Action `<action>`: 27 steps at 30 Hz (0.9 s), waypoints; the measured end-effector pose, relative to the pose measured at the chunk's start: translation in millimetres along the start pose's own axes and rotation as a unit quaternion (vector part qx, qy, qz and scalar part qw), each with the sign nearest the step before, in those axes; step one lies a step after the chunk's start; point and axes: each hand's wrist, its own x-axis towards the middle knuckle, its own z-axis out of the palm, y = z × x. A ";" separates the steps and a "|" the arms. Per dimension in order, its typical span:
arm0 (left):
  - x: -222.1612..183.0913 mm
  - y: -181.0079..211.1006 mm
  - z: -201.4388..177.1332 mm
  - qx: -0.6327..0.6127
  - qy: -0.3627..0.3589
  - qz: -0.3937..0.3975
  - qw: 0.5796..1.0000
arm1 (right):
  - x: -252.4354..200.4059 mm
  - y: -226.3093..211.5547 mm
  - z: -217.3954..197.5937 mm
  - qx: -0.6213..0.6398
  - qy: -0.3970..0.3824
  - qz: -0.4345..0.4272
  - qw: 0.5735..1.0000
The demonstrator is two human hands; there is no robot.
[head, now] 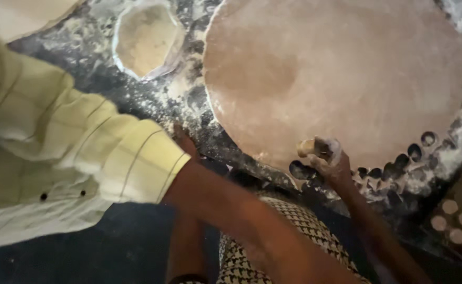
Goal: The person uses a small circular cutter to press into a large sheet of dough, then transfers the resulting small dough circles onto a baking tray.
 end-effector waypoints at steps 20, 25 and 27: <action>22.0 -7.3 51.2 -0.313 -0.035 -0.063 0.947 | -15.4 -7.0 38.3 -0.315 -0.234 -0.137 0.910; 18.2 4.5 45.6 -0.328 -0.036 -0.081 0.941 | -13.2 -30.7 39.9 -0.327 -0.232 -0.133 0.907; 15.9 12.4 43.6 -0.336 -0.034 -0.102 0.936 | -13.9 -37.4 43.1 -0.342 -0.236 -0.114 0.902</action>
